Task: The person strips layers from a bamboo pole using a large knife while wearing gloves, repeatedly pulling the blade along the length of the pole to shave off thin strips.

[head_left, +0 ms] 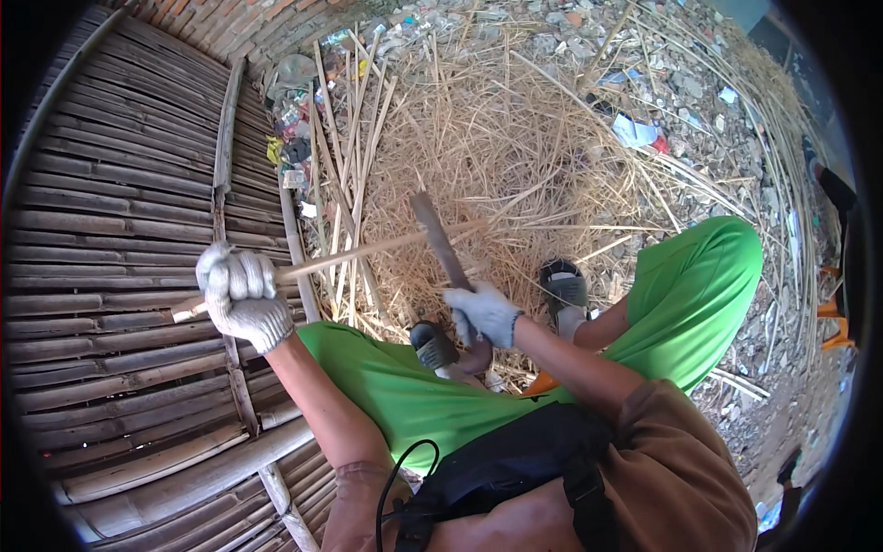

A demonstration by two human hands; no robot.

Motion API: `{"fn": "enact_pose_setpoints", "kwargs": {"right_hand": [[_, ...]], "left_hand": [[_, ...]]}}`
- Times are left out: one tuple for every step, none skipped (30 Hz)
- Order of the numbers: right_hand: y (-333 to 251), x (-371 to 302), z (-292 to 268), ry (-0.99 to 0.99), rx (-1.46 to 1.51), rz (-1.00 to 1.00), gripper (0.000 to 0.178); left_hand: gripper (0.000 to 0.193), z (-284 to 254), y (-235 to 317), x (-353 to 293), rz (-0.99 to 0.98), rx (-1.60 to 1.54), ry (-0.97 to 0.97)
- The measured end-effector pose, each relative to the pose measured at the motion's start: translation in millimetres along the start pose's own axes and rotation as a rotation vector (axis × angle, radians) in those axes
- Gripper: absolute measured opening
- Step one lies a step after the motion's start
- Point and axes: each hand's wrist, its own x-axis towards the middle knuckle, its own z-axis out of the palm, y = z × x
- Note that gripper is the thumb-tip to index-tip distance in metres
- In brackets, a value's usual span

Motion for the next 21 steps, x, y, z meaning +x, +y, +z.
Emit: {"fn": "enact_pose_setpoints", "kwargs": {"right_hand": [[6.4,4.9,3.6,-0.013,-0.017,-0.011,0.029],[8.4,7.1,-3.1,-0.016,-0.017,-0.011,0.029],[7.2,6.8,-17.5,-0.001,-0.102,-0.012,0.029],[8.6,6.1,-31.0,0.012,-0.186,-0.01,0.03],[19.4,12.9,-50.6,0.03,-0.241,-0.049,0.034],[33.9,22.0,-70.1,0.045,-0.242,-0.049,0.034],[48.5,32.7,-87.0,0.096,-0.119,0.005,0.035],[46.5,35.1,-90.7,0.142,0.002,0.054,0.036],[46.3,37.7,-91.5,0.15,0.0,0.049,0.036],[35.3,37.1,-76.7,0.118,-0.006,0.029,0.035],[26.8,30.1,-56.0,0.081,-0.01,0.026,0.034],[24.9,18.7,-36.8,0.043,-0.007,0.036,0.033],[16.3,8.4,-20.6,0.038,-0.008,0.055,0.033],[1.0,-1.3,-5.2,-0.03,-0.048,0.076,0.032],[-7.1,-5.9,1.3,-0.091,-0.083,0.091,0.031],[-2.0,-3.7,-5.4,-0.091,-0.073,0.091,0.031],[6.1,3.1,-22.8,-0.059,-0.186,0.052,0.03],[14.0,11.6,-42.7,-0.02,-0.303,0.007,0.03],[26.5,19.0,-61.8,0.055,-0.226,0.018,0.028],[35.1,27.0,-77.3,0.064,-0.229,0.016,0.028],[45.0,32.7,-89.7,0.107,-0.116,0.06,0.028]], "left_hand": [[0.029,1.6,1.5,1.9,-0.001,0.009,0.036],[0.029,2.6,3.2,2.8,-0.002,0.019,0.073],[0.029,4.5,4.8,2.8,0.0,0.022,0.073],[0.029,5.7,8.2,1.0,0.008,0.038,0.07],[0.028,7.1,6.3,0.1,0.011,0.041,0.063],[0.028,4.6,1.6,0.2,0.006,0.027,0.062],[0.028,-2.1,-0.8,0.2,0.003,0.013,0.062],[0.028,-6.6,-1.6,2.0,0.005,0.0,0.061],[0.027,-10.6,-2.9,2.6,0.005,-0.01,0.023],[0.027,-13.1,-4.5,4.7,0.009,-0.013,0.025],[0.026,-14.2,-2.3,2.5,0.016,-0.006,0.042],[0.026,-14.6,2.3,-3.5,0.011,0.008,0.067],[0.026,-10.4,4.1,-7.5,0.01,-0.01,0.073],[0.026,-13.2,7.9,-10.1,0.014,-0.001,0.079],[0.025,-16.3,8.9,-10.4,0.02,0.018,0.068],[0.025,-18.9,9.9,-9.0,0.019,0.037,0.052],[0.026,-19.7,13.5,-9.3,0.0,0.017,0.067],[0.028,-22.0,12.8,-8.6,-0.007,0.018,0.03],[0.028,-21.9,9.0,-7.3,0.0,0.019,0.04],[0.028,-21.1,4.2,-8.1,0.006,0.019,0.056],[0.028,-20.1,1.6,-9.9,0.002,0.012,0.064]]}}
